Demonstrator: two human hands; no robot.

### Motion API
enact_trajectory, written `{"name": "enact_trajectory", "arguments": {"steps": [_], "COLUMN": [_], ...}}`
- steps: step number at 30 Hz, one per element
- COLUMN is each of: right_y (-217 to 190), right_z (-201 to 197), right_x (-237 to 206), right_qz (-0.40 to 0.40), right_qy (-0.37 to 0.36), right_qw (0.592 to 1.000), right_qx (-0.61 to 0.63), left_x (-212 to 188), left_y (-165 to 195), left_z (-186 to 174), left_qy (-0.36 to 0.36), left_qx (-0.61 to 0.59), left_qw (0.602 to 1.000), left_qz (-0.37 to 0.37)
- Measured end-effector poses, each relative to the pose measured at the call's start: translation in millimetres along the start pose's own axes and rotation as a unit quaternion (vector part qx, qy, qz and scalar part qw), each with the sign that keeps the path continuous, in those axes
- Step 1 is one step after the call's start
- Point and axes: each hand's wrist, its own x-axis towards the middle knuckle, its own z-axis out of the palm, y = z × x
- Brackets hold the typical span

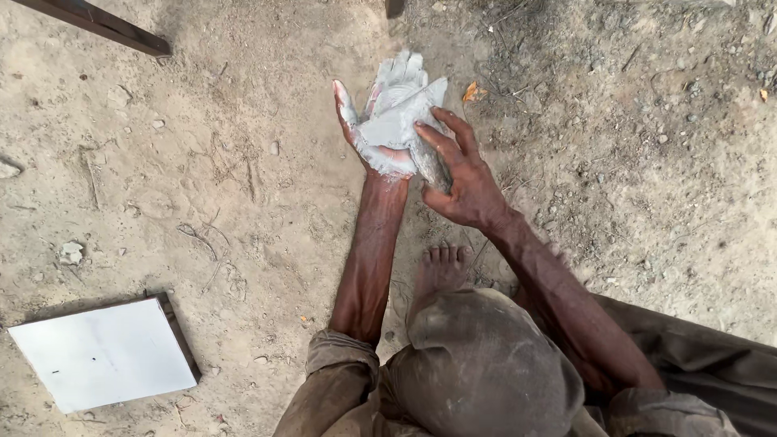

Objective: The person kneels on the ground and uses a trowel to scoop a white paste from their left hand and apply it to the edges and corners of a metal cabinet. They repeatedly smooth the paste along the frame and corners.

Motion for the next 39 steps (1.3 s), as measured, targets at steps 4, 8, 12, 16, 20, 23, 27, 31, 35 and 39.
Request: {"name": "enact_trajectory", "arguments": {"steps": [4,8,12,16,20,23,27,31,35,39], "right_y": [17,11,-7,0,31,53,81,111,141,155], "right_z": [-14,-29,-27,-21,-31,-42,-40,-6,24,42], "right_x": [-2,6,5,-1,-4,4,28,56,89,121], "right_qz": [0.060,0.337,0.236,0.271,0.317,0.235,0.161,0.036,-0.014,-0.005], "right_qy": [-0.054,-0.052,-0.062,-0.217,-0.099,0.055,0.168,0.246,0.284,0.333], "right_qw": [0.996,0.918,0.897,0.895,0.783,0.709,0.848,0.969,0.951,0.932], "right_qx": [-0.040,0.203,0.368,0.281,0.525,0.662,0.476,-0.020,-0.121,-0.144], "left_x": [6,31,55,65,45,12,-26,-29,-26,-33], "left_y": [31,54,39,40,78,91,77,70,72,73], "left_z": [4,-22,-51,-49,-26,-14,-19,-15,-8,-28], "left_qy": [-0.075,-0.051,0.002,-0.003,0.014,0.125,0.097,0.191,0.018,0.184], "left_qx": [-0.010,0.192,0.417,0.365,0.159,0.121,0.083,0.075,0.035,0.039], "left_qw": [0.997,0.980,0.907,0.927,0.982,0.982,0.982,0.970,0.980,0.970], "left_qz": [0.019,0.013,-0.058,-0.085,-0.098,-0.078,-0.139,-0.131,-0.197,-0.157]}}
